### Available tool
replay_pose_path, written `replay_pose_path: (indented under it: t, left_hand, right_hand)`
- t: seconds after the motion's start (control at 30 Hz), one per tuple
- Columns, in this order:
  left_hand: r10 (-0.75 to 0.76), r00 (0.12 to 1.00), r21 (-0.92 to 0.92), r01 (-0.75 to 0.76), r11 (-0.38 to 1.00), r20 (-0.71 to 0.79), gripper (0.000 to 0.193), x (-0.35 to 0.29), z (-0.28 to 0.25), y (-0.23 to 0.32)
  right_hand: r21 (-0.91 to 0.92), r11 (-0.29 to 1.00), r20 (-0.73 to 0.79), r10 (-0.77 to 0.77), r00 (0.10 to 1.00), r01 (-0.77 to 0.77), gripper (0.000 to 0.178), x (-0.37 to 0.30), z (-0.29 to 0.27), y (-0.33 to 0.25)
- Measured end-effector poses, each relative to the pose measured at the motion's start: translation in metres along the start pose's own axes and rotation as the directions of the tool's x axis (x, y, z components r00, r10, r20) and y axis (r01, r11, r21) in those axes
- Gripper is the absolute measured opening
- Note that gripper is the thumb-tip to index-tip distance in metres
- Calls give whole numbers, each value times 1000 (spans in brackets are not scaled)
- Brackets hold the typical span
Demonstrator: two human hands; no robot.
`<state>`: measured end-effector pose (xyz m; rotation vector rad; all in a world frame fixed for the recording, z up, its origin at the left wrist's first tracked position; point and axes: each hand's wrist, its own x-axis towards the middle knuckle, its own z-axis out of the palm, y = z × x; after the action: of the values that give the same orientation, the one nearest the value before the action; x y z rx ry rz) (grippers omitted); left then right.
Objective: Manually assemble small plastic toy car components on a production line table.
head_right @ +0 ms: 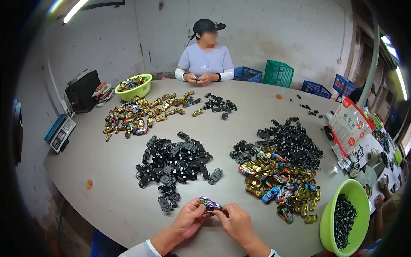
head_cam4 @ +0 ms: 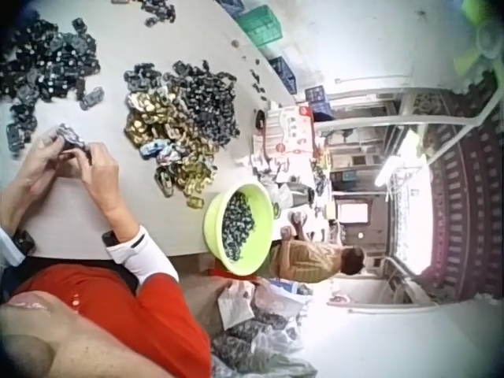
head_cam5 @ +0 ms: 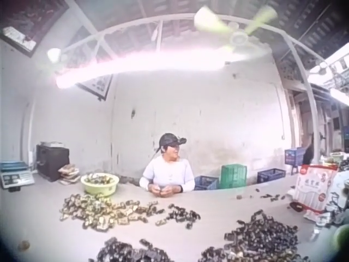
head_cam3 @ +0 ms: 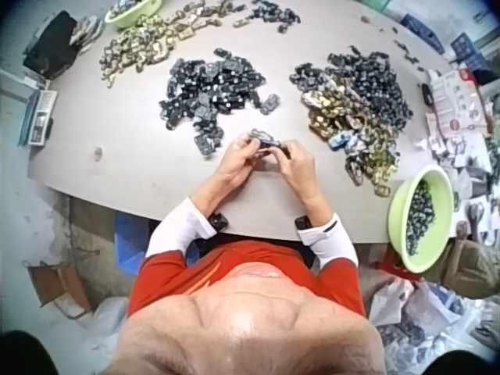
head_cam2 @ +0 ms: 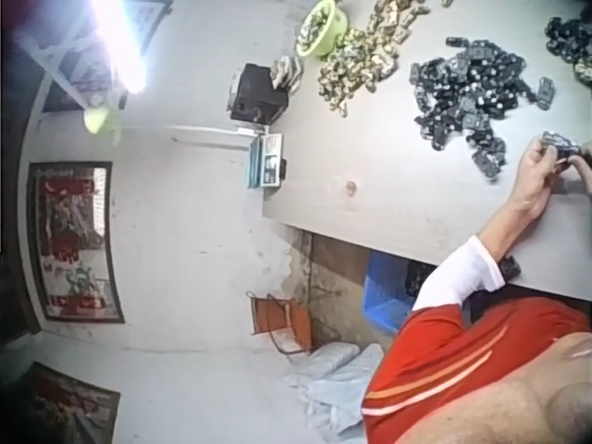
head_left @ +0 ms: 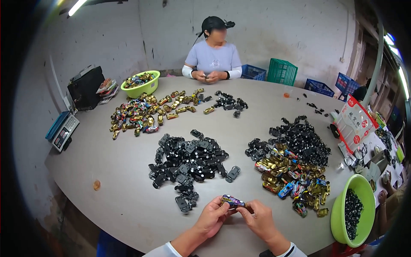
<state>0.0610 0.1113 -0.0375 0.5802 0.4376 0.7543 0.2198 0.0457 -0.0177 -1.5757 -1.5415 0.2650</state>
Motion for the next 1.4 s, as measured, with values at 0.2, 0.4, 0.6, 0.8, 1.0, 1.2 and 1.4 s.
replay_pose_path:
  t: [0.2,0.4,0.6,0.8,1.0,1.2,1.4]
  left_hand:
    - [-30,1000,2,30,1000,-9,23,7,1,1]
    - [-23,999,-48,25,999,43,23,6,0,-3]
    - [-34,995,-69,40,997,96,26,3,-1,-2]
    - [102,991,65,-108,992,90,24,2,1,4]
    - [191,928,723,-369,584,320,32,1,-5,1]
    - [142,990,451,-130,883,8,38,-1,13,5]
    - [23,985,440,55,896,-171,34,6,17,3]
  right_hand:
    - [52,995,18,81,997,-82,21,4,-1,3]
    - [24,999,96,-43,994,41,17,11,-11,2]
    - [74,985,99,-166,981,159,17,7,-12,7]
    - [605,472,493,411,767,-641,32,4,-9,15]
    - [598,163,726,303,617,-785,34,6,-11,27]
    - [724,195,545,428,721,-662,29,10,-10,20]
    - [673,449,374,479,794,-588,34,8,-5,26]
